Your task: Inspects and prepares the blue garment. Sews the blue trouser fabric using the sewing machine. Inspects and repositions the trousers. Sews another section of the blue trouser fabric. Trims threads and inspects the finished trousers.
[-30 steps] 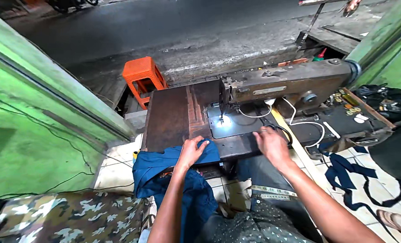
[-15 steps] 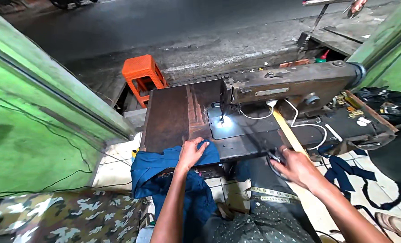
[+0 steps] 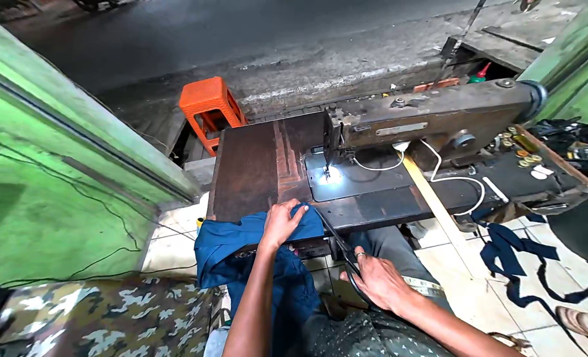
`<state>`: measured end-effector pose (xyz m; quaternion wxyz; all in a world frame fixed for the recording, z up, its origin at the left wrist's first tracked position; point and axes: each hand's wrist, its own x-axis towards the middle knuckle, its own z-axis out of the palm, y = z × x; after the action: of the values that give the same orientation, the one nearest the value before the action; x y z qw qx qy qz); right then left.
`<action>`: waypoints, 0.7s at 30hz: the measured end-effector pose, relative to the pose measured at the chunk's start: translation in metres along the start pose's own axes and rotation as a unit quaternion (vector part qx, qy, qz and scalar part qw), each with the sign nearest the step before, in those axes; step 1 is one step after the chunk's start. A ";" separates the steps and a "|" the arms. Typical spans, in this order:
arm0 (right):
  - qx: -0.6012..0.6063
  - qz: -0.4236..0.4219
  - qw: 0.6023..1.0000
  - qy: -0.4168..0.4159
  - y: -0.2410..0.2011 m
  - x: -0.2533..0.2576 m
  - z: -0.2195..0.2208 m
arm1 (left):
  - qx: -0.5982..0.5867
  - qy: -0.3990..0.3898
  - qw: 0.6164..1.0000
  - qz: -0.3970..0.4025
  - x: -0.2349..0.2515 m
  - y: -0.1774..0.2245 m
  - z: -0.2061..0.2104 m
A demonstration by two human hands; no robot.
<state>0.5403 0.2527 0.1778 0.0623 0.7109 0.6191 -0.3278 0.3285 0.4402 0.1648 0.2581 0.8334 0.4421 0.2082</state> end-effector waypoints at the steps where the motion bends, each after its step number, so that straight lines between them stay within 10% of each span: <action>1: -0.005 -0.002 1.000 0.005 0.000 0.000 0.001 | -0.001 -0.001 1.000 -0.002 0.000 0.000 0.000; 21: -0.011 0.017 0.999 0.038 0.011 -0.004 0.004 | -0.012 0.013 1.000 -0.001 0.000 -0.005 0.004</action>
<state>0.5486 0.2453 0.1735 0.0515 0.7325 0.6125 -0.2926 0.3283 0.4416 0.1588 0.2619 0.8273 0.4436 0.2241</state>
